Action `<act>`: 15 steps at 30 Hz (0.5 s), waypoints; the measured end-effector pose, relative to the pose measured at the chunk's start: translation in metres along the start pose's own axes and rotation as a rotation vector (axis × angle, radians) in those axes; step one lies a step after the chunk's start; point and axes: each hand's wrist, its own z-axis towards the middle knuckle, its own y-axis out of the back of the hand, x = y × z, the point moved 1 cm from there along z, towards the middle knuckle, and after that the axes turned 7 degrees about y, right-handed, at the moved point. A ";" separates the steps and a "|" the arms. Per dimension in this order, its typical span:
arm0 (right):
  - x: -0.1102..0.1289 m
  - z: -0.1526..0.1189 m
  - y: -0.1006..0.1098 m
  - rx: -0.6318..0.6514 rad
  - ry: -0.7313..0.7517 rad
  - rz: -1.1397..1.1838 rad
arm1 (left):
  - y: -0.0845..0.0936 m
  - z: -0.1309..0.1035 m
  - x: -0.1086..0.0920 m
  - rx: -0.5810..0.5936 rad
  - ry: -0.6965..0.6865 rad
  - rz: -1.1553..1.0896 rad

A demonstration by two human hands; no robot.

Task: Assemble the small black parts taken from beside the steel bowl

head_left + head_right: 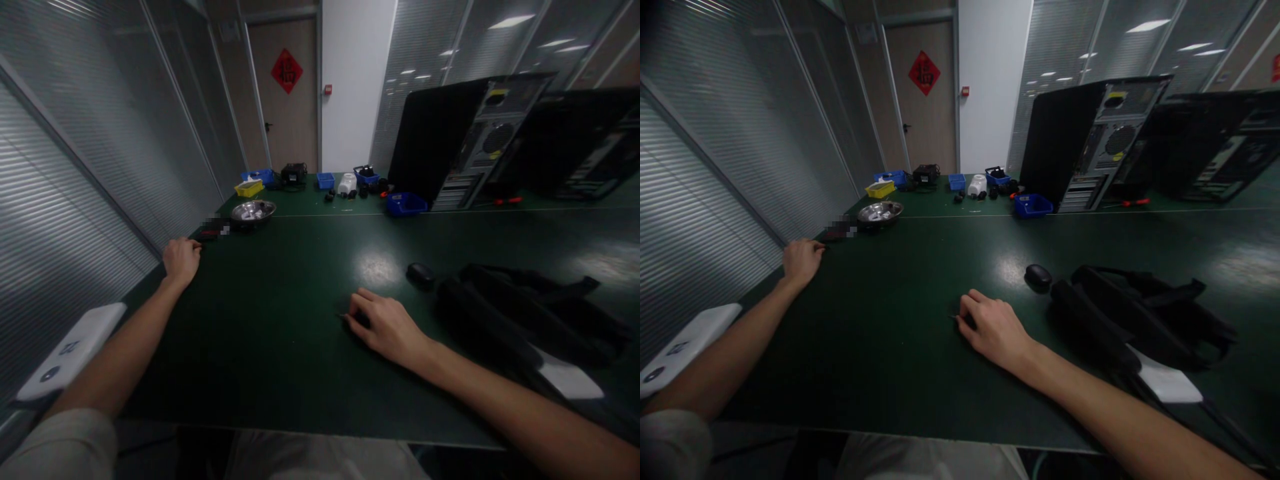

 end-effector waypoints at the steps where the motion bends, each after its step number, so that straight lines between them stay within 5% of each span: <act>1: 0.000 0.000 0.000 0.002 0.001 0.001 | 0.001 0.000 -0.001 0.004 0.002 0.015; 8: -0.001 0.000 -0.001 -0.007 0.009 -0.003 | -0.002 0.000 0.000 -0.003 0.010 0.045; 15: -0.001 -0.001 -0.002 -0.016 0.009 0.004 | 0.000 0.000 -0.003 0.070 0.040 -0.199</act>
